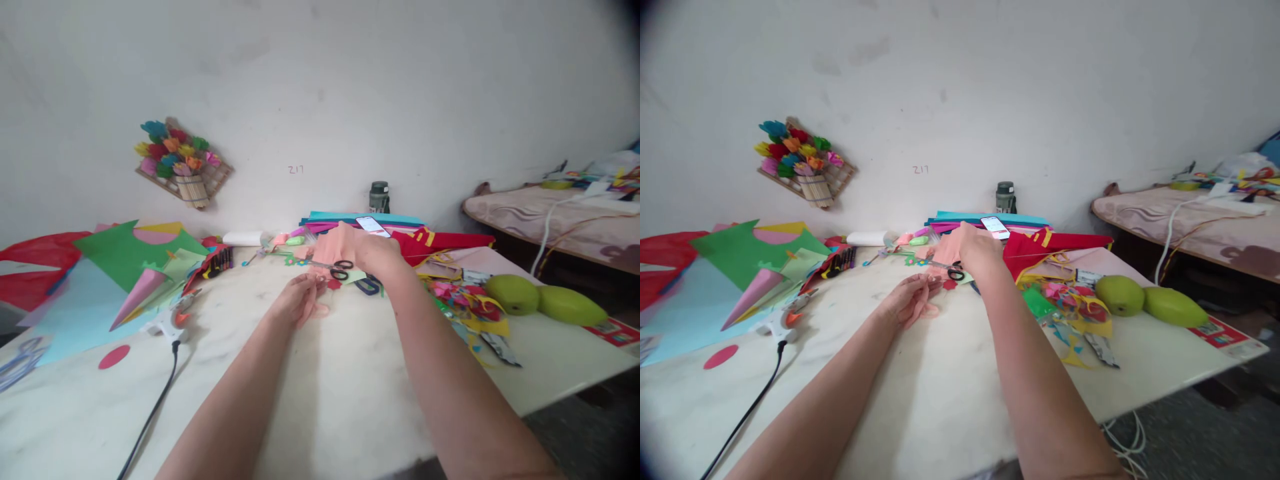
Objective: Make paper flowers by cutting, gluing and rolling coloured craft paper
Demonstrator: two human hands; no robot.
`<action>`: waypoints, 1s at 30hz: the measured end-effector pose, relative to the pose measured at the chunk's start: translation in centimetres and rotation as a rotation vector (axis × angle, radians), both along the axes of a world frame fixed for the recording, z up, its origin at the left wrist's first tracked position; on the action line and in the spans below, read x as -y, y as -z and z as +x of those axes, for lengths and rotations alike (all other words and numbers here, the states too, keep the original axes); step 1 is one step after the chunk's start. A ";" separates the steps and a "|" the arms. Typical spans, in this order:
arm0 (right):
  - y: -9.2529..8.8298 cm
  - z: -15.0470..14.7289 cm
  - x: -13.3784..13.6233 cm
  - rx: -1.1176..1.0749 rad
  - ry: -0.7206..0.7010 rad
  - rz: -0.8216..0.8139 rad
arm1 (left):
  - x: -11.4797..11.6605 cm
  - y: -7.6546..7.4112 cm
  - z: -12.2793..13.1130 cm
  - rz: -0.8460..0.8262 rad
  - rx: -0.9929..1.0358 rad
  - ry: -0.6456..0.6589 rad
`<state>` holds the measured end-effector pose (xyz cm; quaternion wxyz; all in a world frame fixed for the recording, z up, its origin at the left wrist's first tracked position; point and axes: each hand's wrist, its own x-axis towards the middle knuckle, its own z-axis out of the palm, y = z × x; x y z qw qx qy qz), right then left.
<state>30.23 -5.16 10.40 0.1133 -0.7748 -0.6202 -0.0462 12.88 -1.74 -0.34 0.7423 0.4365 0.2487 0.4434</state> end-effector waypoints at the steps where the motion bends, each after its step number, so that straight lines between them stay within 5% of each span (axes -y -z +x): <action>1: -0.7 0.0 0.5 0.018 0.021 0.019 | 0.0 0.0 0.1 0.000 0.005 -0.024; 6: -1.5 -0.4 1.2 -0.110 -0.071 0.033 | -0.4 -0.5 -0.1 0.037 -0.034 -0.219; 9: 0.5 -1.0 0.1 -0.356 -0.354 0.132 | -1.0 -0.7 -0.8 0.095 -0.049 -0.305; 13: 3.2 -2.2 -1.3 -0.719 -0.560 -0.048 | -1.6 -0.6 -1.9 0.117 -0.050 -0.394; 18: 4.1 -2.4 -1.7 -0.941 -0.579 -0.199 | -1.7 -0.6 -3.2 0.100 0.053 -0.440; 30: 4.1 -2.4 -1.3 -0.992 -0.535 -0.180 | -1.5 -0.8 -3.5 0.108 0.099 -0.387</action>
